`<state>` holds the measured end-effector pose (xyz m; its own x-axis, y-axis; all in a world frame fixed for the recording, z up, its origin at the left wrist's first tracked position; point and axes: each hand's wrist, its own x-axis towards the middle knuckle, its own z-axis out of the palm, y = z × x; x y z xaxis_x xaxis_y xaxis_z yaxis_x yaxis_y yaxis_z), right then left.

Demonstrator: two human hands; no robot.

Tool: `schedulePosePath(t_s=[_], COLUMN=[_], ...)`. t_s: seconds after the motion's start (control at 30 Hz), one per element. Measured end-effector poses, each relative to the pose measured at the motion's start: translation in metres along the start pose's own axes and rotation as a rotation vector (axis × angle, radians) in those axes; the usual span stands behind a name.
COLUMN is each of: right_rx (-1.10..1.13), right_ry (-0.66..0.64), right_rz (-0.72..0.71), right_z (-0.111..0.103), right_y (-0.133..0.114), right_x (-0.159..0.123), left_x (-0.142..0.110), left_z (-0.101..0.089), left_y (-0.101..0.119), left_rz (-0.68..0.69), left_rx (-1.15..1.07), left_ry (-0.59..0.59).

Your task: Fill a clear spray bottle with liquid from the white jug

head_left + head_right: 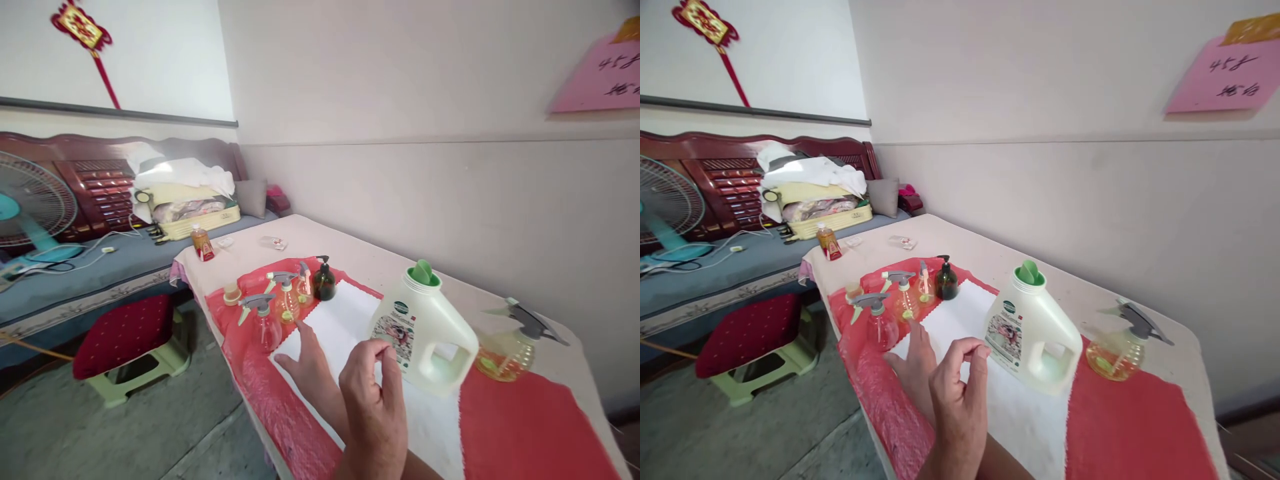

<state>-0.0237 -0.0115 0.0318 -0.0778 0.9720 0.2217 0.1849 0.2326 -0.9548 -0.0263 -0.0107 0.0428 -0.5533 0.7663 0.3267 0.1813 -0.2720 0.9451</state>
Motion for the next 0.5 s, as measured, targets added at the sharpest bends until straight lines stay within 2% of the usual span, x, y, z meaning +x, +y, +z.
schedulePosePath(t_s=[0.03, 0.07, 0.2, 0.3, 0.4, 0.5], right_rx=[-0.027, -0.039, -0.021, -0.041, -0.211, -0.500], right_ry=[0.084, 0.115, 0.077, 0.067, 0.163, 0.321], right_rz=[0.007, 0.011, 0.013, -0.054, -0.191, -0.478], right_z=[0.000, 0.000, 0.002, 0.009, 0.009, -0.004], right_y=[-0.002, -0.002, 0.001, -0.003, 0.000, 0.023], right_x=[0.000, 0.000, 0.002, 0.001, -0.004, -0.009], left_x=[0.001, 0.002, 0.007, 0.009, 0.005, -0.005], left_z=[-0.001, -0.002, -0.008, -0.015, -0.016, -0.009], left_y=[-0.002, -0.004, -0.010, -0.008, -0.002, 0.003], left_rz=[0.020, 0.037, 0.075, 0.054, 0.126, 0.349], left_rx=[-0.005, -0.008, 0.004, 0.035, 0.055, 0.087], left_ry=[-0.005, -0.008, -0.008, 0.021, 0.054, 0.062])
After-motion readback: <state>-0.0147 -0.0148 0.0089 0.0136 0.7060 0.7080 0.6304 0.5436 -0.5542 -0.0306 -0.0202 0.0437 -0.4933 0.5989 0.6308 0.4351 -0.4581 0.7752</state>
